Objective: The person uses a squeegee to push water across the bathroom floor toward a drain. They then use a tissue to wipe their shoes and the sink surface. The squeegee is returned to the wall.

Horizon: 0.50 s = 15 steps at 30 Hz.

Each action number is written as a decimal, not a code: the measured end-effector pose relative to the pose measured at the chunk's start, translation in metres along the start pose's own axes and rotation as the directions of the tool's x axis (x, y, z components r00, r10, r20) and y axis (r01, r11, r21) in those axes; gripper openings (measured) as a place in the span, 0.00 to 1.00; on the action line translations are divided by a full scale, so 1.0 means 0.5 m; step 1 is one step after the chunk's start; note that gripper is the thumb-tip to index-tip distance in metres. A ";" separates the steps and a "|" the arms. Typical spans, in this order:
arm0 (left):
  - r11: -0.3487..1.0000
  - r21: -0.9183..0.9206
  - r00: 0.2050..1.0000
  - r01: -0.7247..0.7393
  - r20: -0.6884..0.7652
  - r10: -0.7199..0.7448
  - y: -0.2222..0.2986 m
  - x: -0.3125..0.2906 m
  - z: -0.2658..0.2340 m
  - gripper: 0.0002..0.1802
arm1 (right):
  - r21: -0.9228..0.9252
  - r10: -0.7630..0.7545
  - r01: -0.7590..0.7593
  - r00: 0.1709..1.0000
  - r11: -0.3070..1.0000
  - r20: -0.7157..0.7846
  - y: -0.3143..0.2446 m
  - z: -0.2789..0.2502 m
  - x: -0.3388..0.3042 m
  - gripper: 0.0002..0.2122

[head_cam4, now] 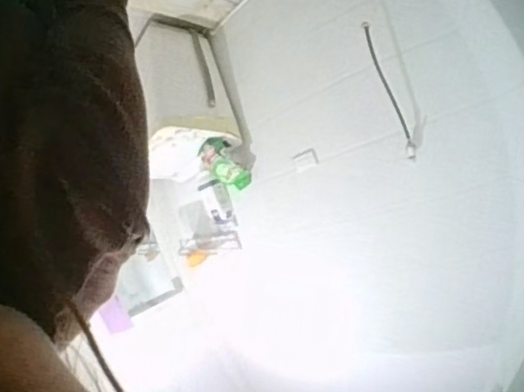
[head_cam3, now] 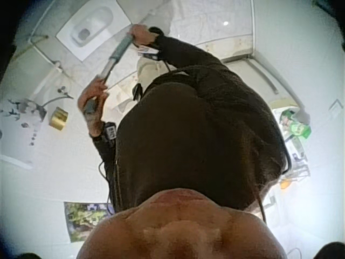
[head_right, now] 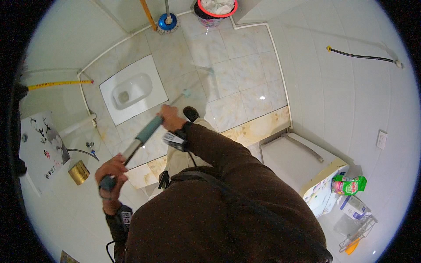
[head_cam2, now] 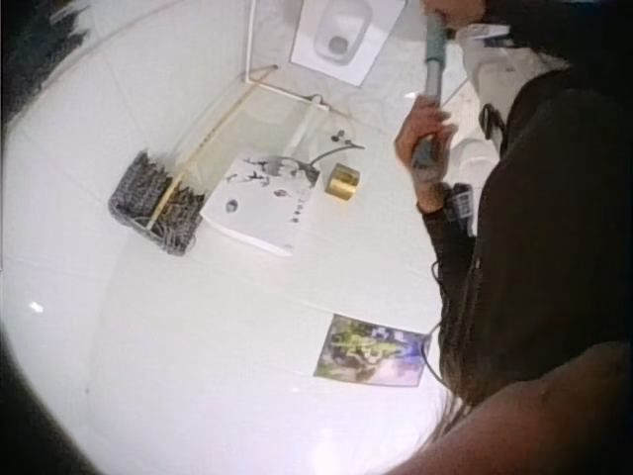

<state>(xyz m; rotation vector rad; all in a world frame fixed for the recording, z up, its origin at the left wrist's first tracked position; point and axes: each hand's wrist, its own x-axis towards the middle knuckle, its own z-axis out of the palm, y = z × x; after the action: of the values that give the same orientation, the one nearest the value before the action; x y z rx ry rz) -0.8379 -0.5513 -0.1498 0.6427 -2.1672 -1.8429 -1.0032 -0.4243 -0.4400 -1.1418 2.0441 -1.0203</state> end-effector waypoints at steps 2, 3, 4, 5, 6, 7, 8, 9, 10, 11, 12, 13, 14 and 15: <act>0.997 0.074 1.000 0.000 -0.020 0.002 0.042 -0.007 -0.042 0.12 | -0.037 -0.188 0.188 0.982 0.982 -0.014 -0.079 0.027 0.052 0.12; 0.990 0.138 1.000 -0.014 -0.014 0.016 0.062 -0.010 -0.061 0.13 | 0.164 -0.071 0.075 0.997 0.984 -0.030 -0.117 0.047 0.077 0.12; 0.986 0.166 1.000 0.009 -0.015 -0.006 0.084 -0.013 -0.064 0.13 | 0.138 -0.063 0.063 0.998 0.988 -0.009 -0.138 0.055 0.098 0.09; 0.980 0.201 1.000 0.004 -0.014 -0.001 0.102 -0.010 -0.065 0.13 | 0.354 -0.034 0.052 0.998 0.934 -0.058 -0.164 0.073 0.118 0.07; 0.967 0.256 1.000 -0.006 0.014 0.003 0.113 -0.013 -0.083 0.12 | 0.414 -0.071 0.108 0.992 0.904 -0.103 -0.187 0.094 0.137 0.06; 0.947 0.322 0.999 0.015 0.027 -0.025 0.127 -0.009 -0.075 0.12 | 0.327 -0.067 0.085 0.996 0.941 -0.066 -0.196 0.102 0.157 0.08; 0.929 0.369 0.999 0.009 0.039 -0.025 0.129 -0.016 -0.092 0.12 | 0.482 0.012 -0.025 1.000 0.876 0.029 -0.220 0.132 0.177 0.07; 0.910 0.415 0.998 0.005 0.048 -0.028 0.137 -0.022 -0.102 0.12 | 0.646 0.092 -0.176 0.982 0.743 0.162 -0.247 0.161 0.199 0.06; 0.898 0.440 0.997 0.004 0.067 -0.037 0.145 -0.028 -0.109 0.12 | 0.723 0.043 -0.120 0.991 0.680 0.124 -0.270 0.182 0.206 0.06; 0.911 0.413 0.998 -0.028 0.069 -0.001 0.155 -0.041 -0.120 0.11 | 0.762 -0.117 0.086 0.993 0.642 -0.014 -0.295 0.200 0.212 0.07; 0.913 0.405 0.998 -0.043 0.059 0.020 0.169 -0.062 -0.129 0.10 | 0.689 -0.151 0.105 0.989 0.717 0.006 -0.311 0.208 0.193 0.07; 0.914 0.403 0.998 -0.051 0.045 0.036 0.186 -0.085 -0.138 0.10 | 0.620 -0.178 0.117 0.983 0.776 0.036 -0.330 0.211 0.172 0.07; 0.917 0.397 0.998 -0.038 0.065 0.013 0.203 -0.110 -0.148 0.09 | 0.737 -0.218 0.087 0.973 0.670 0.082 -0.335 0.195 0.143 0.09; 0.920 0.388 0.997 -0.063 0.061 0.043 0.208 -0.130 -0.151 0.08 | 0.811 -0.172 -0.022 0.973 0.584 0.151 -0.346 0.183 0.131 0.10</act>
<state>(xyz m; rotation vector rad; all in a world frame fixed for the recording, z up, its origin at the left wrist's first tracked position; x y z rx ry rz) -0.7662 -0.5755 -0.0269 0.6054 -2.5864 -1.4217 -0.8880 -0.5718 -0.3528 -0.7691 1.0907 -1.5661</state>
